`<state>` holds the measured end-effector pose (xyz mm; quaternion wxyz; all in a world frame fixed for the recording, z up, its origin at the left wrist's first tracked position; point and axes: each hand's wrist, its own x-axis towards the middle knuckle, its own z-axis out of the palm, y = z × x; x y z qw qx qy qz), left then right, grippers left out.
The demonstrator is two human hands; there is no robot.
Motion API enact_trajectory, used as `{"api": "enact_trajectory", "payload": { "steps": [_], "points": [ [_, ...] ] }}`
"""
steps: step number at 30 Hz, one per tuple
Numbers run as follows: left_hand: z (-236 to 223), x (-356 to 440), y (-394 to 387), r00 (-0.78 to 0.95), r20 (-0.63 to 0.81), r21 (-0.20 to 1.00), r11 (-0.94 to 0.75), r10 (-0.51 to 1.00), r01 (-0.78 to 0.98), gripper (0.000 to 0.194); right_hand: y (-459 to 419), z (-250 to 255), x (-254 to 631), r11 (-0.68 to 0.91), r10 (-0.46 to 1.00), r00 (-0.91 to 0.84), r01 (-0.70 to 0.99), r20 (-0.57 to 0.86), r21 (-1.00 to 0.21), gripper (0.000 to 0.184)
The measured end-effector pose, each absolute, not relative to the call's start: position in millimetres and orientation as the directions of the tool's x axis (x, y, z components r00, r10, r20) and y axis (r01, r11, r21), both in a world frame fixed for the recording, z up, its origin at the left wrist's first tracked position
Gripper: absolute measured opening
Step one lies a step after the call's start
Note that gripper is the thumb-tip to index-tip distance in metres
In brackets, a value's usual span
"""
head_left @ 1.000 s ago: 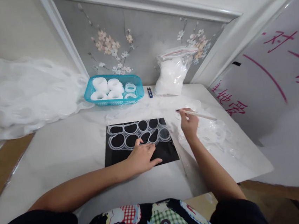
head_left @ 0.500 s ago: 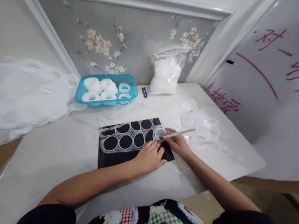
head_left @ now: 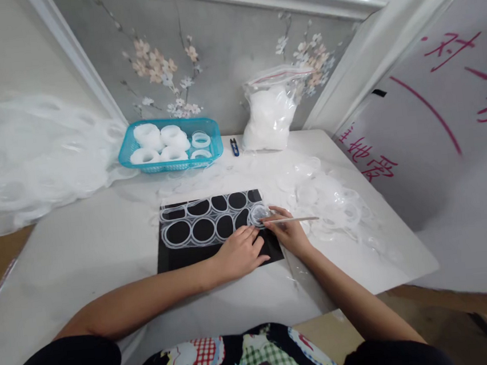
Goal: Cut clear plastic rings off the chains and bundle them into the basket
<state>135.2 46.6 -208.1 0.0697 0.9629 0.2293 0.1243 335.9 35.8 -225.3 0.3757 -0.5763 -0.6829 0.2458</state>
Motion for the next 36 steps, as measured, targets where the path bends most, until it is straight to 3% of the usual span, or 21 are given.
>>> {"api": "enact_trajectory", "payload": {
  "steps": [10, 28, 31, 36],
  "points": [
    [-205.3, 138.2, 49.4, 0.877, 0.202, 0.125, -0.899, 0.437, 0.419, 0.047, 33.8, -225.7, 337.2, 0.2, 0.976, -0.052, 0.599, 0.212, -0.775, 0.025],
    [-208.0, 137.6, 51.3, 0.855, 0.238, 0.195, -0.885, 0.46, 0.422, 0.046, 34.1, -225.9, 338.2, 0.217, 0.973, -0.083, 0.638, 0.215, -0.739, 0.024],
    [-207.5, 137.1, 51.5, 0.855, 0.218, 0.235, -0.876, 0.47, 0.422, 0.049, 29.4, -229.1, 335.1, 0.288, 0.95, -0.119, 0.694, 0.29, -0.66, 0.022],
    [-205.2, 137.3, 54.1, 0.856, 0.154, 0.318, -0.845, 0.494, 0.43, 0.059, 34.2, -229.8, 335.5, 0.495, 0.841, -0.356, 0.809, 0.407, -0.316, 0.021]
  ]
}}
